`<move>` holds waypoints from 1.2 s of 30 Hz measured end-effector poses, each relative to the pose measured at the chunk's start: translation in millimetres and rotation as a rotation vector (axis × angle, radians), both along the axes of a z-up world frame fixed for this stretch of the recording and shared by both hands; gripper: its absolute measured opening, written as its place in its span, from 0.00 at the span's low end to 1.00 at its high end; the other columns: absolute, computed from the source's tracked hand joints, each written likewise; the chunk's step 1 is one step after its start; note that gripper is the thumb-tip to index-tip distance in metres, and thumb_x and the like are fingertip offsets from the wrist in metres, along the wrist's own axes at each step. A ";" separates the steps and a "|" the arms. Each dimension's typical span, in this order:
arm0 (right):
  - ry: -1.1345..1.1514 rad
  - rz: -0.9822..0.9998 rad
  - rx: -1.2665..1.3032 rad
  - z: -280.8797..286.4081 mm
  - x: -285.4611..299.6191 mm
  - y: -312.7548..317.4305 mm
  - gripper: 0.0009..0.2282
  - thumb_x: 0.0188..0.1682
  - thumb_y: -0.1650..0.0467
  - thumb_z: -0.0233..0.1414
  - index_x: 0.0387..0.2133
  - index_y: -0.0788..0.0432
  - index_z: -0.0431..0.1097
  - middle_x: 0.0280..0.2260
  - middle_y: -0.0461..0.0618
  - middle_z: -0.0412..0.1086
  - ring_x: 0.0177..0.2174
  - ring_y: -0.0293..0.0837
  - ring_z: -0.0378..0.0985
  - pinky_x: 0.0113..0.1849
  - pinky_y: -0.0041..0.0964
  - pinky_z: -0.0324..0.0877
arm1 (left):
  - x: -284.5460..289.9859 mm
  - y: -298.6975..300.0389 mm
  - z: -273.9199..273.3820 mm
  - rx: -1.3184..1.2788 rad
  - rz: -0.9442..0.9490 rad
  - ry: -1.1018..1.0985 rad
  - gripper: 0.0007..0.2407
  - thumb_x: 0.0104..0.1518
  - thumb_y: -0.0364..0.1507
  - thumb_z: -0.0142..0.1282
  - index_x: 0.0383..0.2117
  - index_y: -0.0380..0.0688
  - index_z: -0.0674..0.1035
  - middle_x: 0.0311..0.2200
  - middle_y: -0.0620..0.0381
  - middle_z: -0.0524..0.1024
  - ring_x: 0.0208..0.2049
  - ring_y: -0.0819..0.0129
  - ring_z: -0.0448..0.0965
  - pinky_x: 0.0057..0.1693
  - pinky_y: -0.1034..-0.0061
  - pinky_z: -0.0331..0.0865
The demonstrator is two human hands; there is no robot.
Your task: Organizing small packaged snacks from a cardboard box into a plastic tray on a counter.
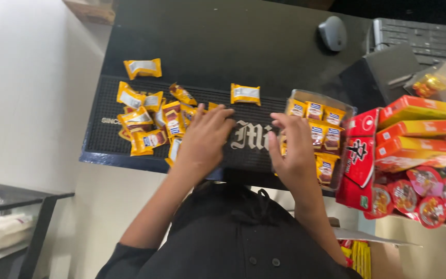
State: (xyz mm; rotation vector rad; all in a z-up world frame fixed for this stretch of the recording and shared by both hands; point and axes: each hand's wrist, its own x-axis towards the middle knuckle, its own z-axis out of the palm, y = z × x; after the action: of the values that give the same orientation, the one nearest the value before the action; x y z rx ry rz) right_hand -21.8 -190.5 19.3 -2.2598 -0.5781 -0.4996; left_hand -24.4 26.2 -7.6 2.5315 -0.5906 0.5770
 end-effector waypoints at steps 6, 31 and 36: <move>0.056 0.135 -0.029 7.5 9.6 22.0 0.11 0.51 0.78 0.55 0.46 0.62 0.70 0.41 0.52 0.71 0.44 0.50 0.72 0.48 0.42 0.68 | 4.8 32.6 -7.0 -0.014 -0.050 0.057 0.11 0.54 0.24 0.59 0.43 0.41 0.79 0.44 0.53 0.79 0.52 0.55 0.78 0.67 0.55 0.65; 0.271 -0.232 0.083 -44.1 70.3 -60.2 0.09 0.49 0.73 0.59 0.40 0.63 0.69 0.38 0.55 0.72 0.34 0.44 0.78 0.33 0.37 0.75 | 19.9 -92.0 -16.3 -0.374 -0.358 0.259 0.22 0.55 0.32 0.62 0.54 0.35 0.71 0.59 0.44 0.67 0.59 0.48 0.71 0.60 0.63 0.68; 0.032 -0.260 -0.148 -57.1 71.9 -68.2 0.07 0.49 0.72 0.60 0.37 0.61 0.71 0.38 0.55 0.72 0.42 0.54 0.74 0.44 0.46 0.70 | 20.6 -92.5 -21.0 -0.345 -0.344 0.294 0.22 0.56 0.34 0.62 0.53 0.35 0.72 0.60 0.46 0.66 0.59 0.50 0.72 0.60 0.63 0.69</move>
State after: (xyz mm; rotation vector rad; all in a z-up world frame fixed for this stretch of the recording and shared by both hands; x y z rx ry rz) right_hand 50.1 -258.7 -37.8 -2.4955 -0.3143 -0.5619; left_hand -3.8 -66.3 -28.7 2.0751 -0.7245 0.1599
